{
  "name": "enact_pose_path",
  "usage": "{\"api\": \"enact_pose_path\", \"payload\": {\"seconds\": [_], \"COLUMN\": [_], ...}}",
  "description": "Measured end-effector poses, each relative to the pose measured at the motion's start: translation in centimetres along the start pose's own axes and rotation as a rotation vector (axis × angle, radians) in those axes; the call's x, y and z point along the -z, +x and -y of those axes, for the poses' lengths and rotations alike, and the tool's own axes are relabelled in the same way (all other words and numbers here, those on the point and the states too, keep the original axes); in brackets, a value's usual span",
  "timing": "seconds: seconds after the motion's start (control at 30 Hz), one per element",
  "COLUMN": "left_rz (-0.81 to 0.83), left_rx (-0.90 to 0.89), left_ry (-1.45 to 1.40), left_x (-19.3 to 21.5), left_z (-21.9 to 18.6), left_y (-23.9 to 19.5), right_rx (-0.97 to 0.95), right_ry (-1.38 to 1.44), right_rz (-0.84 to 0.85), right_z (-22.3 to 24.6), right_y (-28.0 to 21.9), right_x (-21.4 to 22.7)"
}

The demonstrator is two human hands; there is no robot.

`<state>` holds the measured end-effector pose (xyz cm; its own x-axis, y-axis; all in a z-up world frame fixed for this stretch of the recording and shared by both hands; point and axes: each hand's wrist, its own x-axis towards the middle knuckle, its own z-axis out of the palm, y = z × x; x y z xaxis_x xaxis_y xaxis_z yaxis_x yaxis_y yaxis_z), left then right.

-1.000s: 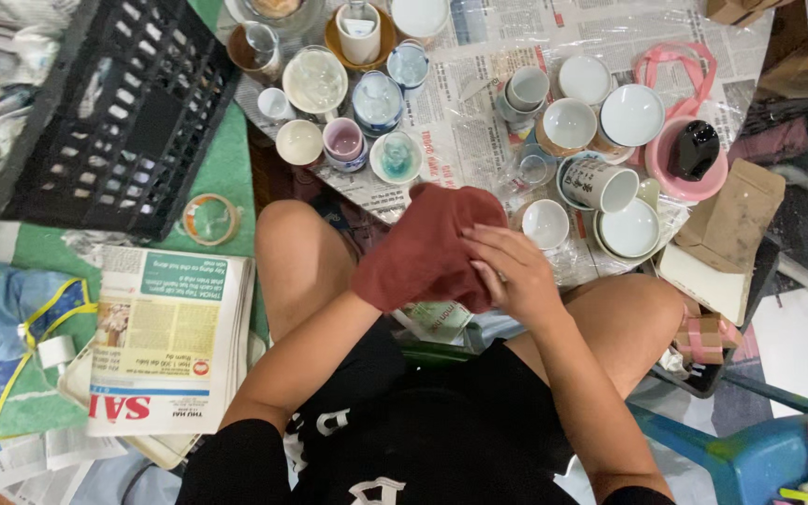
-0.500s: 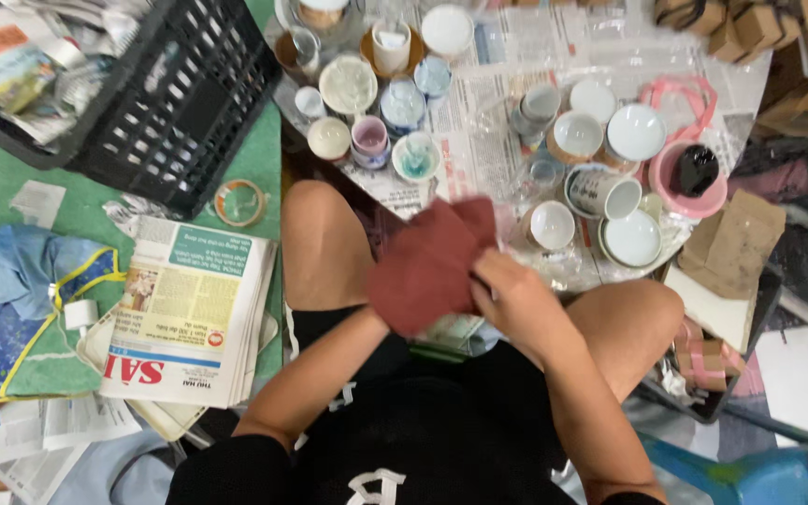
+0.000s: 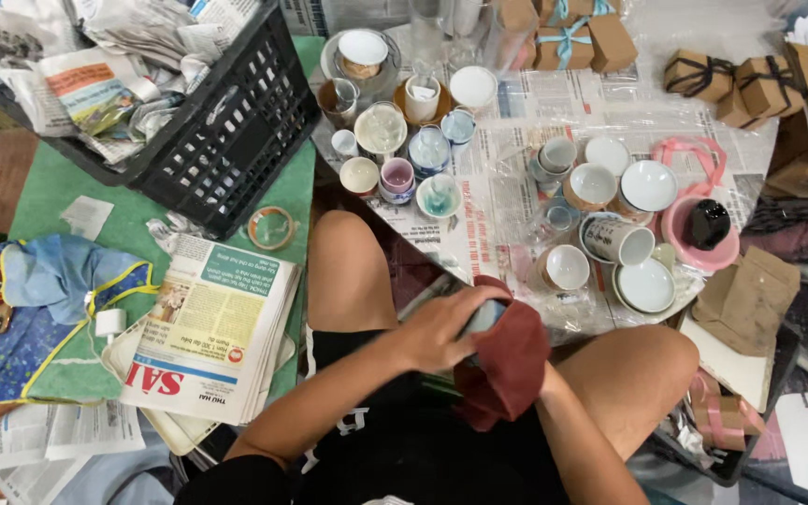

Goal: The person sits cross-legged and wipes several small ceramic cups and bowls with a reddish cloth. They handle each item one at a time, rubbing the exterior and interior surfaces, then place the items back on the table.

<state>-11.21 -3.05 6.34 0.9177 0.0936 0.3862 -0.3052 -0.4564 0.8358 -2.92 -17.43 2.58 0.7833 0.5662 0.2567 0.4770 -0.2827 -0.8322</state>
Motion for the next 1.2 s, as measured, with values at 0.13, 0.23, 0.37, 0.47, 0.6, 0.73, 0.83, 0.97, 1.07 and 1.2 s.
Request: {"api": "enact_pose_path", "payload": {"seconds": [0.13, 0.23, 0.37, 0.47, 0.6, 0.73, 0.83, 0.97, 1.07, 1.2], "left_rz": [0.024, 0.021, 0.145, 0.046, -0.068, 0.123, 0.212, 0.233, 0.112, -0.1], "left_rx": [0.048, 0.009, -0.29, -0.334, 0.123, 0.347, 0.362, 0.374, 0.615, 0.845], "left_ry": [0.179, -0.332, -1.221, -1.13, -0.428, -0.067, -0.26, -0.647, -1.07, -1.145], "left_x": [5.1, 9.8, 13.0, 12.7, 9.1, 3.4, -0.1, -3.5, -4.8, -4.7], "left_z": [-0.8, -2.6, -4.1, -3.8, -1.2, 3.7, 8.5, 15.9, 19.1, 19.6], "left_y": [0.5, 0.6, 0.8, 1.5, 1.4, 2.0, 1.2, 1.1, 1.0, 0.5], "right_rx": [-0.096, -0.113, -0.113, -0.09, -0.069, -0.037, 0.053, 0.576, 0.322, 0.391], "right_ry": [0.365, 0.394, 0.386, 0.363, 0.31, 0.251, 0.174, -0.174, -0.229, -0.223], "right_rz": [0.201, 0.232, 0.315, 0.419, 0.567, 0.692, 0.747, 0.671, 0.69, 0.525], "right_z": [-0.3, -0.5, -0.5, -0.3, -0.2, -0.2, -0.8, -2.9, -4.4, -4.1], "right_y": [0.7, 1.6, 2.2, 3.4, 4.3, 5.6, 6.4, 6.8, 7.4, 8.0], "right_x": [3.2, 3.8, 3.7, 3.7, 4.3, 5.4, 6.1, 6.0, 6.2, 5.7]}}
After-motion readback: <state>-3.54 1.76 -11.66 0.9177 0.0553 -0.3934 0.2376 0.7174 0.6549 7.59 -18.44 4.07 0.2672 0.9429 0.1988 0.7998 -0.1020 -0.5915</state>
